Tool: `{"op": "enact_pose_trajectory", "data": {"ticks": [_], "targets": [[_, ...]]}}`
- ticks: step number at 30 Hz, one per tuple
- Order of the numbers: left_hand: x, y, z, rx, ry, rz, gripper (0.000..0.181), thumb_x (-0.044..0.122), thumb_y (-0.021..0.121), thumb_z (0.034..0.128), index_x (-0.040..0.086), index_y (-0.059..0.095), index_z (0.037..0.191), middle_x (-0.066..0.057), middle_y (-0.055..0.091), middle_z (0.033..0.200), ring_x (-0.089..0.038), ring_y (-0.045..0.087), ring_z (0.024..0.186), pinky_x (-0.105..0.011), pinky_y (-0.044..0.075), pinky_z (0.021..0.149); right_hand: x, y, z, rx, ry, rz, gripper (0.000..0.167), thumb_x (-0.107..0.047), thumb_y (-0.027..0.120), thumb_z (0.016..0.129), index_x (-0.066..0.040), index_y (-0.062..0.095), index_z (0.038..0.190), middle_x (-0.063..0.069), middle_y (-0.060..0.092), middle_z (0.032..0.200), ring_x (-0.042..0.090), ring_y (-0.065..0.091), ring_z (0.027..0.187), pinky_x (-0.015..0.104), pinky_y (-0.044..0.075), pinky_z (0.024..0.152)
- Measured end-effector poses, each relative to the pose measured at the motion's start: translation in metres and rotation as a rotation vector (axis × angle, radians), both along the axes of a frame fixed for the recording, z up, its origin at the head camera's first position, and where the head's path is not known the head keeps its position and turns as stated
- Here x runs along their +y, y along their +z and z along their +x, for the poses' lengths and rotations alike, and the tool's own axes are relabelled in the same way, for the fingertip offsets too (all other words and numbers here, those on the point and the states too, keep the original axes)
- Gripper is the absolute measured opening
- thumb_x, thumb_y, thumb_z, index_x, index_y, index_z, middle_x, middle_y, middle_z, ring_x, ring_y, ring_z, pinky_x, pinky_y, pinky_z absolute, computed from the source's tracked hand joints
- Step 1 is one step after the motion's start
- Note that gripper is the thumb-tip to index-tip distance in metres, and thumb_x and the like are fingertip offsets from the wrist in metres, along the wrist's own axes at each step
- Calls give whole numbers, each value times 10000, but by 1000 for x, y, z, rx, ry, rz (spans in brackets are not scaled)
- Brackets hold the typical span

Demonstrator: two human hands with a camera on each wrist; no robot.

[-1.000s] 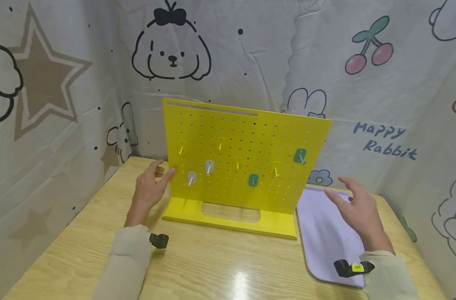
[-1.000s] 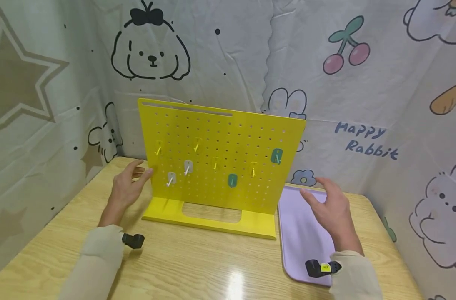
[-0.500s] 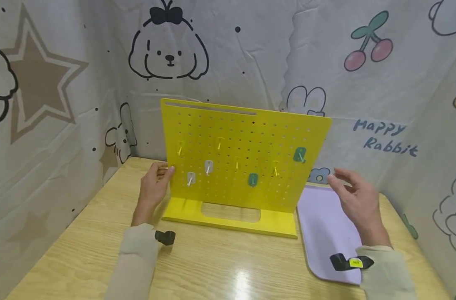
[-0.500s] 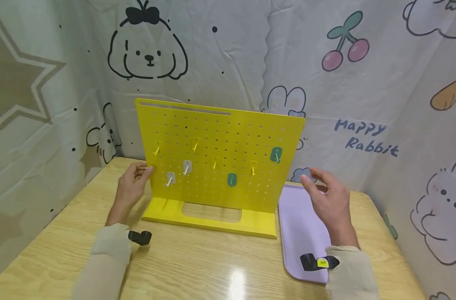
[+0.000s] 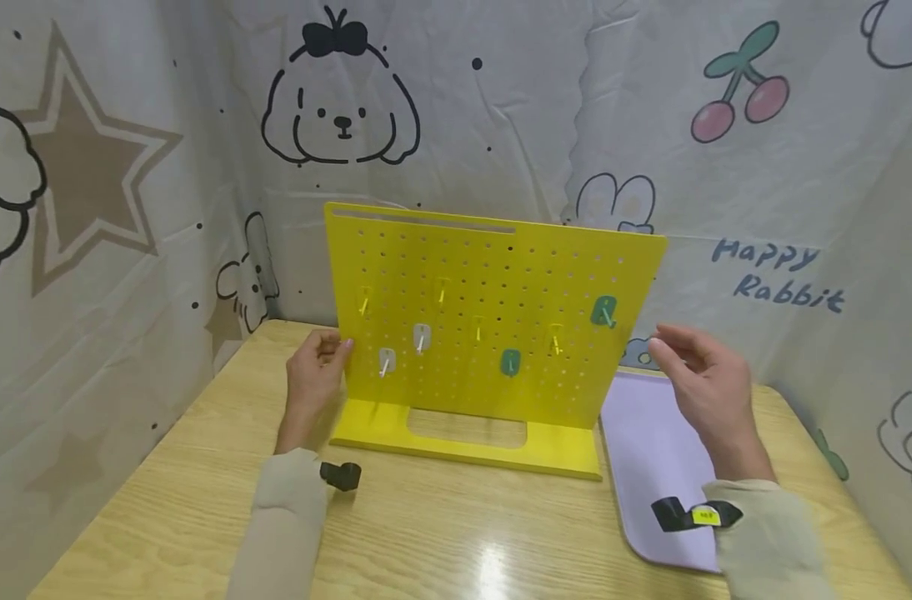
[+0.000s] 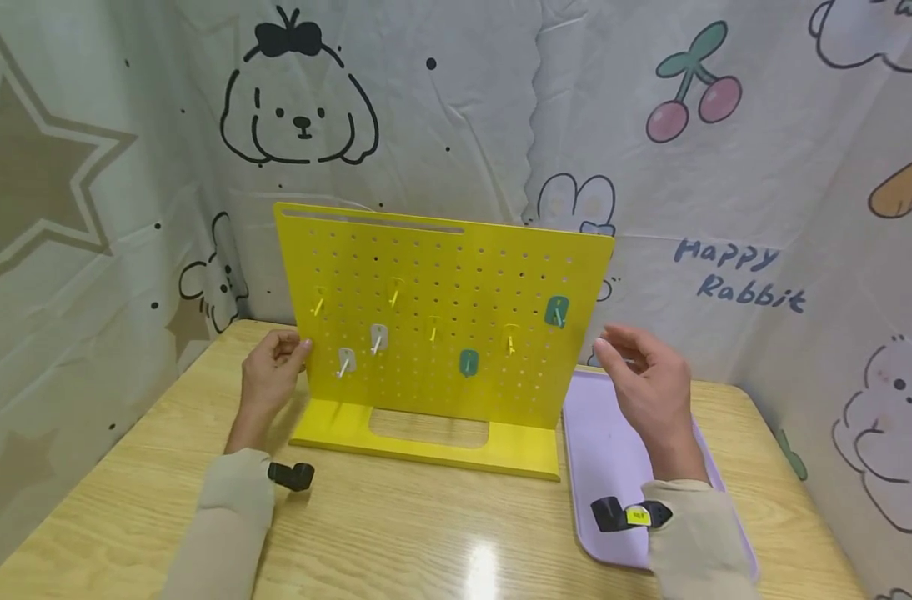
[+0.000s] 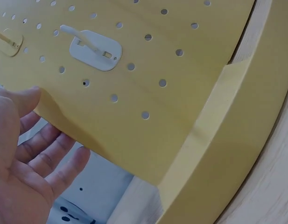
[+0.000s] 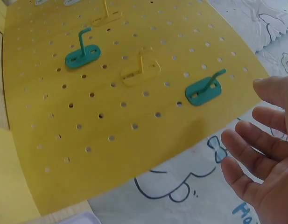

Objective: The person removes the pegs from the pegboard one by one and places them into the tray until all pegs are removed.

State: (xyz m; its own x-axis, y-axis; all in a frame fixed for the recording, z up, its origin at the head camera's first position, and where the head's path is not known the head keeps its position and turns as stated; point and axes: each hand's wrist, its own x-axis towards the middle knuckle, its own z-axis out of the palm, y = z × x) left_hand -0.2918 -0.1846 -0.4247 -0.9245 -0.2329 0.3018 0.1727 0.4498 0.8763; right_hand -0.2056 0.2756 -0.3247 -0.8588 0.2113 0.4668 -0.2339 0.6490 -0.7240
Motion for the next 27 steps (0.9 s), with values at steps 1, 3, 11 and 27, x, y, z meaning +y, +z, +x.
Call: {"op": "enact_pose_trajectory", "data": {"ticks": [1,3,11,27], "targets": [[1,-1,0,2,2,-1,368,311,622,1014,7,579,1217,-179,645,1134,-329,616,1065,-462,543,915,-2,0,-2,3,7,-4,439,-341,621,1008,-78,612,1359,100,646,1243,118,582,1033,178,471,862],[1,-2,-2,12,10,-4,345,289,631,1011,8,586,1206,-177,654,1120,-324,626,1049,-455,552,900,-5,1,-5,9,29,-24,428,-330,630,1005,-73,621,1347,97,651,1211,100,591,982,165,479,843],[3,-1,-5,33,35,11,293,243,654,1000,8,608,1170,-178,681,1054,-309,664,964,-426,587,840,-19,3,-22,61,137,-72,321,-201,670,989,7,672,1233,86,660,1020,115,619,818,132,525,762],[3,1,-5,-2,25,6,301,300,638,1006,47,603,1165,-151,673,1049,-290,647,958,-405,572,841,-29,1,-33,30,159,-169,251,-181,694,972,25,720,1112,82,678,976,177,613,840,166,565,725]]}}
